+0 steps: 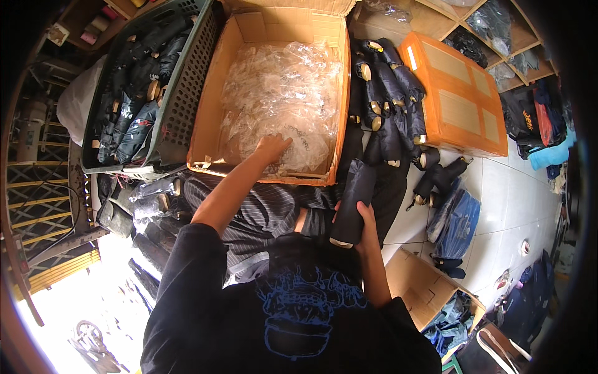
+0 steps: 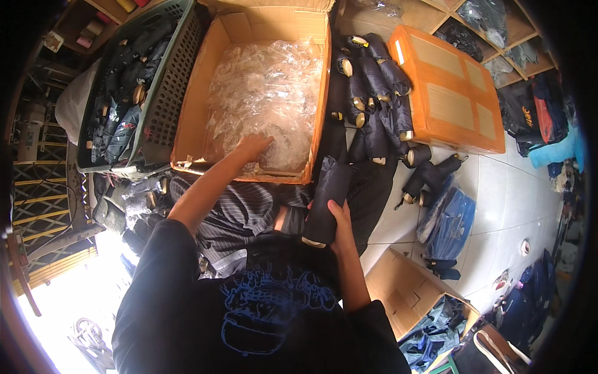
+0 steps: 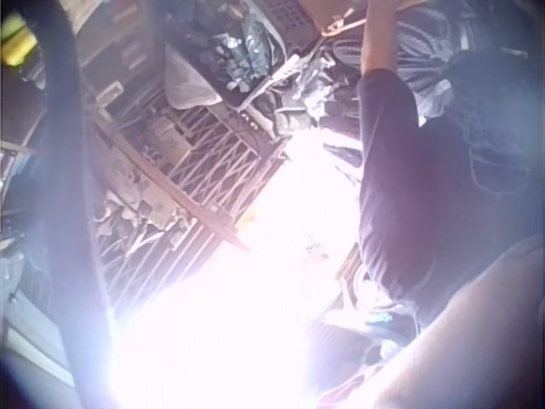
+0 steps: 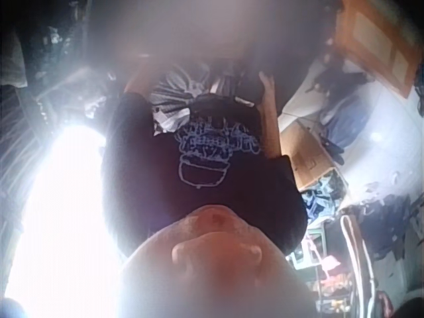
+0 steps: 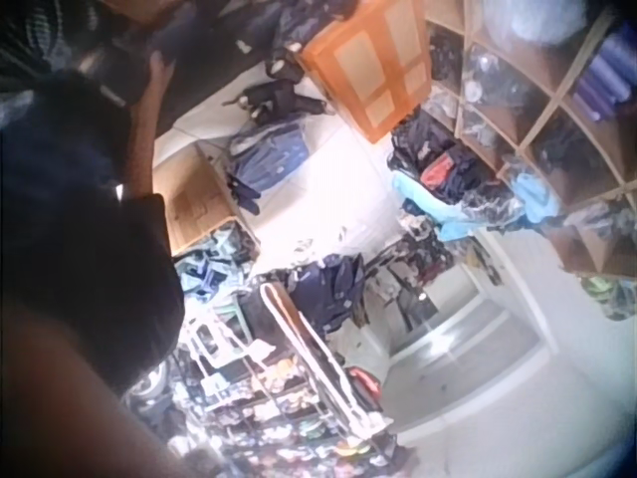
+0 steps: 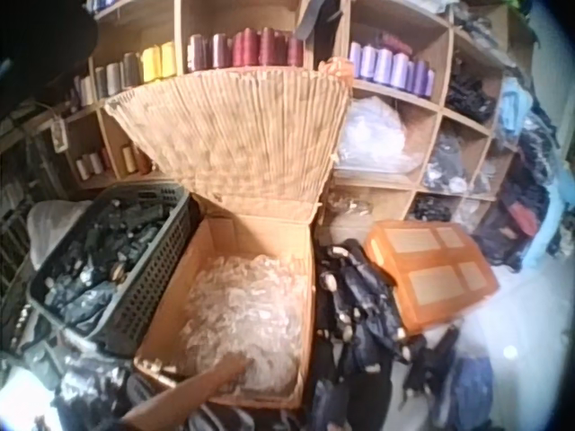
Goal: The person repeatedly picks up folded black items, places them into clear plastic bags, and sets the packaged items aside. The person handles the items one at a time, using both hands to open the bags and insert the items.
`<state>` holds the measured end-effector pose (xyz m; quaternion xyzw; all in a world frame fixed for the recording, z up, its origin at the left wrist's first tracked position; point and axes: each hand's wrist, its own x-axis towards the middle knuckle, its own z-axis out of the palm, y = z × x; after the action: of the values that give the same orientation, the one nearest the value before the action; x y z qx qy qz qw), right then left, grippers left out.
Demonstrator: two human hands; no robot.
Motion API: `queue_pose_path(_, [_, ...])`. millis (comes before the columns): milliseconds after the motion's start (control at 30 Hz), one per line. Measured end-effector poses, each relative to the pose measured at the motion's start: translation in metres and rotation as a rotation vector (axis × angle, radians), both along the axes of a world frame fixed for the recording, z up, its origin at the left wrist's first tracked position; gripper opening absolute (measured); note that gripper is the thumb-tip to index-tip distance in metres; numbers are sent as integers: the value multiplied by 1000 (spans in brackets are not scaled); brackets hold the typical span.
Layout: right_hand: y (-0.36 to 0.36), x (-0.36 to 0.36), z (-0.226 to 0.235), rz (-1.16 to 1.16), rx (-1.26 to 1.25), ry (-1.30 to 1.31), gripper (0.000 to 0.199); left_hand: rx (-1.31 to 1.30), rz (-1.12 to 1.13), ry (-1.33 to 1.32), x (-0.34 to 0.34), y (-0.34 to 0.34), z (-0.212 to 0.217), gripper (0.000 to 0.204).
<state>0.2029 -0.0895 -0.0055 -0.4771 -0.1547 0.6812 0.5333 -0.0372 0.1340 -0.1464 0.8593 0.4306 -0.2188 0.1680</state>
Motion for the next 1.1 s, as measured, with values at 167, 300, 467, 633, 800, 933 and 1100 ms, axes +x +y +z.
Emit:
queue_pose_path(167, [6,-3,8,43,13,-3,47,114,246,-142,-10,7,10,60])
queue_pose_path(300, [9,-2,5,84,132,95,57,-91,493,-658,-28,17,58,38])
queue_pose_path(467, [32,-4,28,160,362,251,63,-82,771,-1280,-16,-1,156,40])
queue_pose_path(633, [60,2,47,317,457,236,56,-150,537,-1391,7,-56,236,6])
queue_pose_path(800, [73,-5,73,360,459,126,62,-592,718,-1412,7,-99,245,11])
queue_pose_path(933, [69,-7,66,410,464,218,55,-609,665,-1545,0,-113,235,14])
queue_pose_path(1100, [61,-12,59,383,457,174,62,-786,756,-1750,-2,-125,218,20])
